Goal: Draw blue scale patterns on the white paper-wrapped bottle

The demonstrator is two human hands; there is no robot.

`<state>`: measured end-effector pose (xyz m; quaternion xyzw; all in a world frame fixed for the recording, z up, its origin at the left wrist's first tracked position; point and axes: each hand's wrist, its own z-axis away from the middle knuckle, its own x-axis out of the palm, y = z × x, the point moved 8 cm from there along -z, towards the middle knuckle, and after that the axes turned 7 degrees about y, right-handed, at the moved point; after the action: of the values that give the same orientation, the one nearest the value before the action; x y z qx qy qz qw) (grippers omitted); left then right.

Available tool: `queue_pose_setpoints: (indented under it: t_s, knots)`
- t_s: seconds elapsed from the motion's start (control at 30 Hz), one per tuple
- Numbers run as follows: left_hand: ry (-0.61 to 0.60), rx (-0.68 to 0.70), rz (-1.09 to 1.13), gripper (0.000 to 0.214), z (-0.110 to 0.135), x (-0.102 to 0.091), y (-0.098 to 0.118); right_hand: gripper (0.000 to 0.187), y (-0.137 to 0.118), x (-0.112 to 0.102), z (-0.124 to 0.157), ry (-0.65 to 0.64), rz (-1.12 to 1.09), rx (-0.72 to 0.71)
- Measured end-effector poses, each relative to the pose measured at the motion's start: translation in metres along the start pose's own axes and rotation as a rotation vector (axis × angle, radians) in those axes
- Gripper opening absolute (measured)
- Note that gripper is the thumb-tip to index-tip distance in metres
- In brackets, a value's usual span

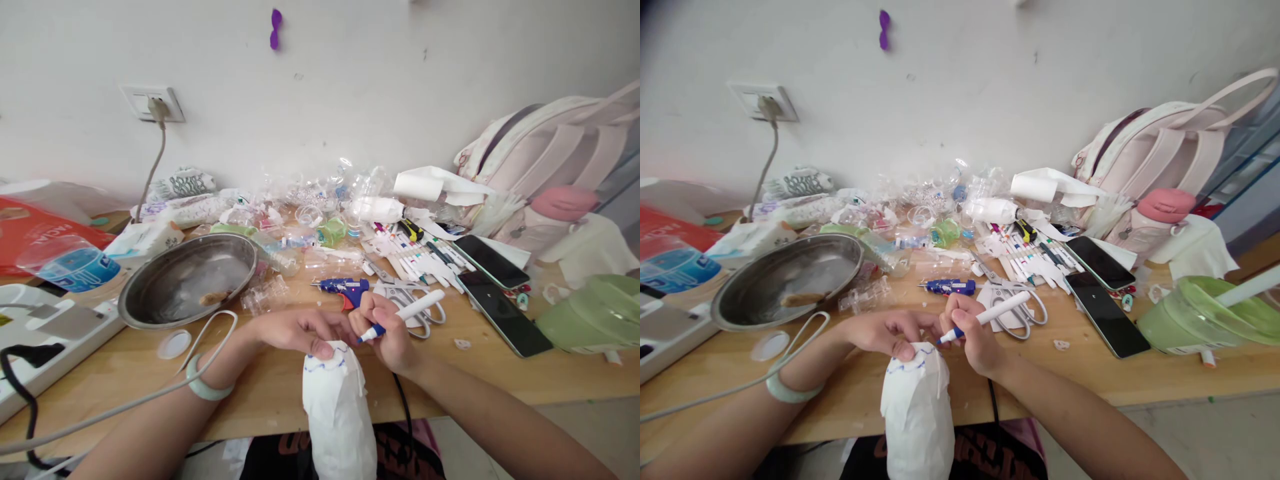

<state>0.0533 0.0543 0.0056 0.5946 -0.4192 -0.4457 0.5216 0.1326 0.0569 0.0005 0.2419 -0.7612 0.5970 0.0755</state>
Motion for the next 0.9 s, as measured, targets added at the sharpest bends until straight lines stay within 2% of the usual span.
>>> queue_pose_setpoints:
  t_s: [0.17, 0.23, 0.37, 0.67, 0.9]
  knots:
    - [0.0, 0.023, -0.008, 0.037, 0.005, -0.007, 0.007, 0.043, -0.003, 0.003, 0.001, -0.074, 0.031, -0.05]
    - [0.019, 0.039, -0.024, 0.036, 0.007, -0.01, 0.008, 0.043, -0.003, 0.002, 0.002, -0.067, 0.098, -0.05]
    - [0.038, 0.043, 0.0, 0.035, 0.008, -0.012, 0.003, 0.039, -0.005, 0.003, 0.005, -0.034, 0.263, -0.032]
    - [0.034, -0.075, 0.057, 0.042, 0.004, -0.008, -0.013, 0.025, -0.014, 0.017, 0.003, -0.106, 0.535, -0.046]
    - [0.074, -0.08, 0.028, 0.049, 0.0, -0.006, -0.015, 0.025, -0.017, 0.021, 0.003, -0.117, 0.589, -0.099]
